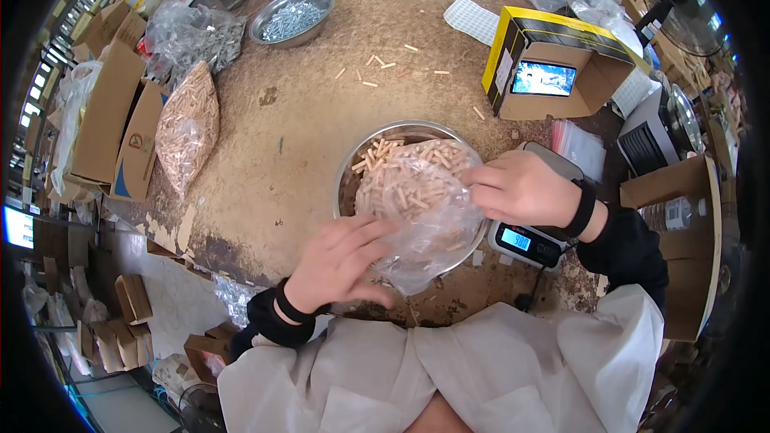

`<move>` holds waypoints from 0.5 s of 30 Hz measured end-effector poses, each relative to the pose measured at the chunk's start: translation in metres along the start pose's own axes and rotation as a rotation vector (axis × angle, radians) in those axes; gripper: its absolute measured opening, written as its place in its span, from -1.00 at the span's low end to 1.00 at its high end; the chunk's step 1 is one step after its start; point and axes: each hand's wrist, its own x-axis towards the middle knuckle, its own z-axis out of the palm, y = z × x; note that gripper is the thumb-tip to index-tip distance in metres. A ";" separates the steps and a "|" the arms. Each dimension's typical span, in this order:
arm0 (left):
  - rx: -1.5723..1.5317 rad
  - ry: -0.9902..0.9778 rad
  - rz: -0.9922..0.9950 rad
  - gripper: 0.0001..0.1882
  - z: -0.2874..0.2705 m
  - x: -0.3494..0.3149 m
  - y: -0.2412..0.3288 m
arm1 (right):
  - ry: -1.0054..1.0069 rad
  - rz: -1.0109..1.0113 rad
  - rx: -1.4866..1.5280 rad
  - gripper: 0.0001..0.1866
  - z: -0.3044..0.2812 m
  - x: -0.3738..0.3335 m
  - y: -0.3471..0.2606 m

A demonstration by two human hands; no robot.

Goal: The person weighs small cylindrical pellets on a digital scale and transfers them into small plastic bags. They repeatedly scoop pellets from a metal bowl, place them on the scale, and then pour them into bags, which are then sealed and set aside.

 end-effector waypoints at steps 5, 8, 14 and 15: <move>0.130 -0.134 -0.032 -0.57 0.003 0.007 0.021 | -0.047 0.036 0.088 -0.68 -0.003 0.003 -0.005; 0.061 -0.070 -0.127 -0.65 0.008 0.011 0.016 | -0.057 0.055 0.030 -0.67 -0.004 0.004 -0.007; -0.446 0.359 -0.502 -0.77 0.027 0.011 0.000 | 0.034 0.073 -0.112 -0.77 0.010 0.012 0.008; -0.574 0.436 -0.572 -0.80 0.031 0.008 -0.001 | 0.057 0.076 -0.075 -0.79 0.009 0.014 0.012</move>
